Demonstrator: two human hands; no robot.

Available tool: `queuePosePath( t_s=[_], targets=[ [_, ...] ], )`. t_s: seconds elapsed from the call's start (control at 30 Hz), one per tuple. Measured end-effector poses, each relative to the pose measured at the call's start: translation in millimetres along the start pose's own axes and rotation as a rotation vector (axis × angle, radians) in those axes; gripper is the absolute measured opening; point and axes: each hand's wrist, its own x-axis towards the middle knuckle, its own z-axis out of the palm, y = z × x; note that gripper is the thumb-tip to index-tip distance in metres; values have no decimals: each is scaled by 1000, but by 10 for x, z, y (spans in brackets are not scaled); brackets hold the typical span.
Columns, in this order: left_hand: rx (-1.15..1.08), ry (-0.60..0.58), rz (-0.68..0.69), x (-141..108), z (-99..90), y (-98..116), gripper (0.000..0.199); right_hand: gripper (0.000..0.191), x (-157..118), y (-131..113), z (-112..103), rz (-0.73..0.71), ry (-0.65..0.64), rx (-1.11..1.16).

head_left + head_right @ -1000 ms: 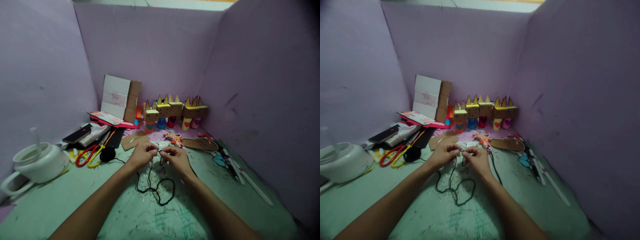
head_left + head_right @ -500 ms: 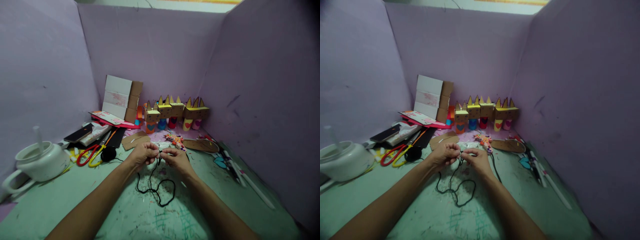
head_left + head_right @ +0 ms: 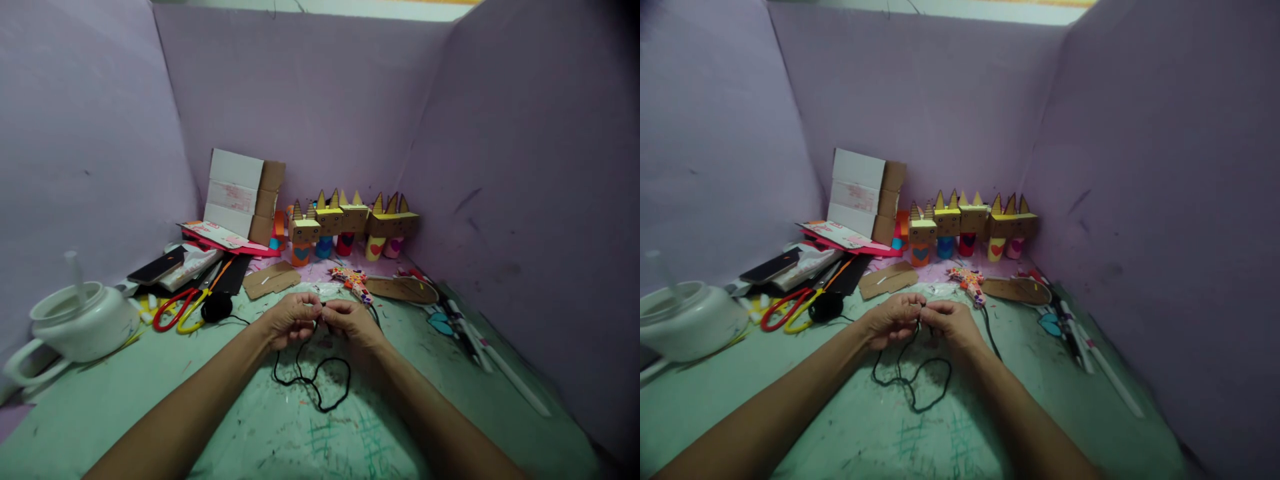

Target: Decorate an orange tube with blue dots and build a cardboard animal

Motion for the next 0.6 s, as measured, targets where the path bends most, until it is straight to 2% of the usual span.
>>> queuePosePath(
  t_s=[0.2,0.37,0.47,0.6],
  targets=[
    [80,132,94,62,94,-76,60,45,41,6,-67,-42,-46,71],
    [262,214,330,22,46,61,48,45,38,-16,-97,-18,-133,71],
    [264,192,380,-41,-17,158,38,43,18,-22,-108,38,-215,40],
    [344,66,363,-103,-38,226,29,44,17,-10,-125,87,-278,7]
  ],
)
